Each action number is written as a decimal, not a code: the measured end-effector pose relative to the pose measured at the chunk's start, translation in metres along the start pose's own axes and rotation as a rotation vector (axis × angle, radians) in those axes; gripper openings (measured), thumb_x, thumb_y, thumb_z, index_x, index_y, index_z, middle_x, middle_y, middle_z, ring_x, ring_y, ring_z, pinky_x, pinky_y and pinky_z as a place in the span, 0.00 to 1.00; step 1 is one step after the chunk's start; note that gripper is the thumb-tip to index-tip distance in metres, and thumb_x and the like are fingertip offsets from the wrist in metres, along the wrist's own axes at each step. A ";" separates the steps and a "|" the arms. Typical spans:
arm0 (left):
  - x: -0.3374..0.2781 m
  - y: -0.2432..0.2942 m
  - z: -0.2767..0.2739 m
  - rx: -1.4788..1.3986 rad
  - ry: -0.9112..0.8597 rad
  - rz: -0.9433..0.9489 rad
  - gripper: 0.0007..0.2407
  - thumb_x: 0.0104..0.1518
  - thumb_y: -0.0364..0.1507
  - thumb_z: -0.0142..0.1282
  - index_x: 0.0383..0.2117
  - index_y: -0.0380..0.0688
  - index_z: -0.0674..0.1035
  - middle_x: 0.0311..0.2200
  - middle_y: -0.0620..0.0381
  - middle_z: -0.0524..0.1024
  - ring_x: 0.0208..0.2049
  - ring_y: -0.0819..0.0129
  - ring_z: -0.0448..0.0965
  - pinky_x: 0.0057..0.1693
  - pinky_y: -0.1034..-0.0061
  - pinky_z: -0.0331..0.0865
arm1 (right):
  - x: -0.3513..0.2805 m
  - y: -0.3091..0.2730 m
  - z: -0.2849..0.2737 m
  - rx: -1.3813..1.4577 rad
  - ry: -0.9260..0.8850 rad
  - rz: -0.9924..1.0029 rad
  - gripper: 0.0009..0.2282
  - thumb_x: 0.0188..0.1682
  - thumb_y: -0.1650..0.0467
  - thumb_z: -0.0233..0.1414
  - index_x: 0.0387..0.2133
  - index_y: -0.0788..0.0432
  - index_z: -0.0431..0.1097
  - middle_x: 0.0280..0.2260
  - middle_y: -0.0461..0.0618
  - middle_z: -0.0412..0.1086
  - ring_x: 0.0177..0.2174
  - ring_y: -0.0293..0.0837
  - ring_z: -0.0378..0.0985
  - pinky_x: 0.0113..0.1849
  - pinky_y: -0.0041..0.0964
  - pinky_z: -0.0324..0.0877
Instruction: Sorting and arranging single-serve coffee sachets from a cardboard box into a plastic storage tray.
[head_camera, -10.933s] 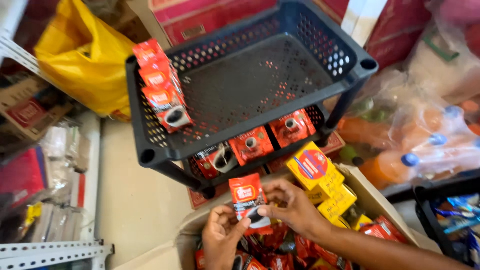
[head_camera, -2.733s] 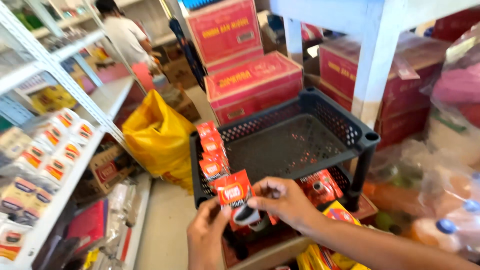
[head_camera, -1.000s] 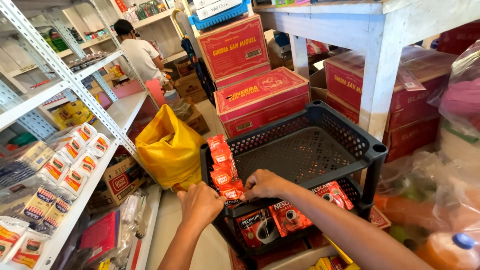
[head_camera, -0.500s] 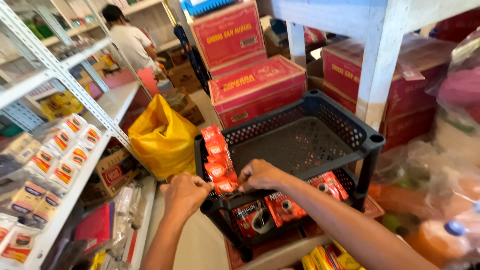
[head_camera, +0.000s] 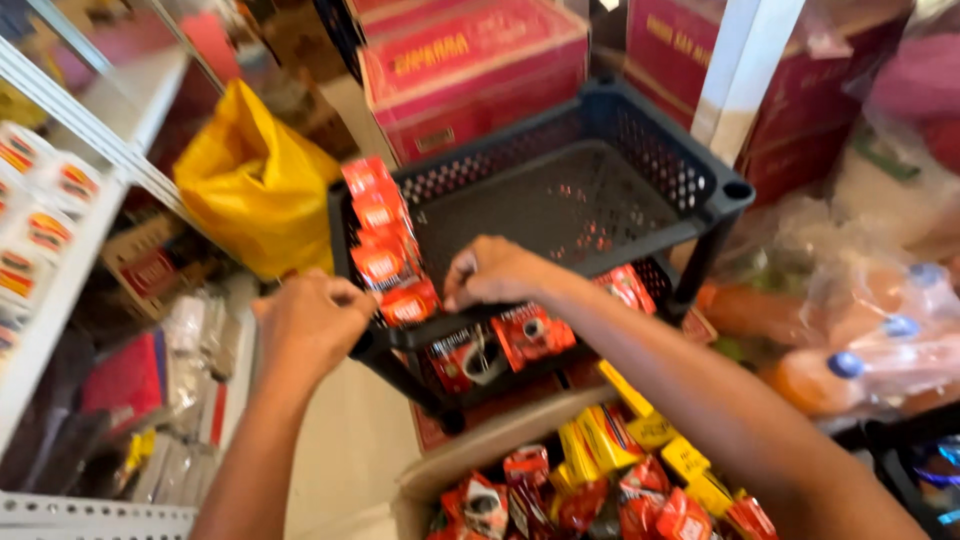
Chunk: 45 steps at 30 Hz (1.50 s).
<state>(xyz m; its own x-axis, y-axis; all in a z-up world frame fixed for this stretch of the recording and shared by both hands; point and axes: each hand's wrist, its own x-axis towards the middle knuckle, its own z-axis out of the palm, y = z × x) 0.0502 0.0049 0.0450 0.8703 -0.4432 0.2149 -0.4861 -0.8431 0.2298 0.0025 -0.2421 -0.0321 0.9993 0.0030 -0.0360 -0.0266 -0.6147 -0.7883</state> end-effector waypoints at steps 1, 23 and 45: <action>-0.002 -0.001 0.000 -0.002 -0.021 -0.008 0.13 0.47 0.44 0.63 0.25 0.50 0.89 0.35 0.51 0.80 0.44 0.51 0.78 0.59 0.45 0.53 | -0.003 -0.003 -0.002 0.008 -0.015 0.015 0.10 0.34 0.63 0.66 0.29 0.51 0.83 0.29 0.46 0.82 0.33 0.40 0.83 0.40 0.35 0.75; -0.148 0.099 0.089 -0.327 -0.156 0.483 0.06 0.46 0.34 0.66 0.20 0.47 0.82 0.26 0.55 0.77 0.33 0.57 0.74 0.47 0.56 0.58 | -0.202 -0.014 -0.007 -0.546 -0.061 -0.139 0.08 0.36 0.67 0.63 0.27 0.55 0.76 0.24 0.55 0.74 0.27 0.58 0.79 0.33 0.56 0.72; -0.218 0.160 0.195 -0.485 -0.798 0.274 0.16 0.52 0.43 0.66 0.20 0.44 0.83 0.16 0.52 0.79 0.21 0.54 0.81 0.34 0.61 0.71 | -0.249 0.056 0.020 -0.294 -0.115 0.063 0.06 0.44 0.67 0.57 0.31 0.56 0.75 0.32 0.49 0.76 0.35 0.53 0.79 0.34 0.52 0.71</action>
<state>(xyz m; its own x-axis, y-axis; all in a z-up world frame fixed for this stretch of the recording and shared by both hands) -0.2017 -0.0925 -0.1500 0.4332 -0.8321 -0.3463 -0.5045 -0.5423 0.6719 -0.2486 -0.2615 -0.0790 0.9862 0.0361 -0.1617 -0.0638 -0.8178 -0.5719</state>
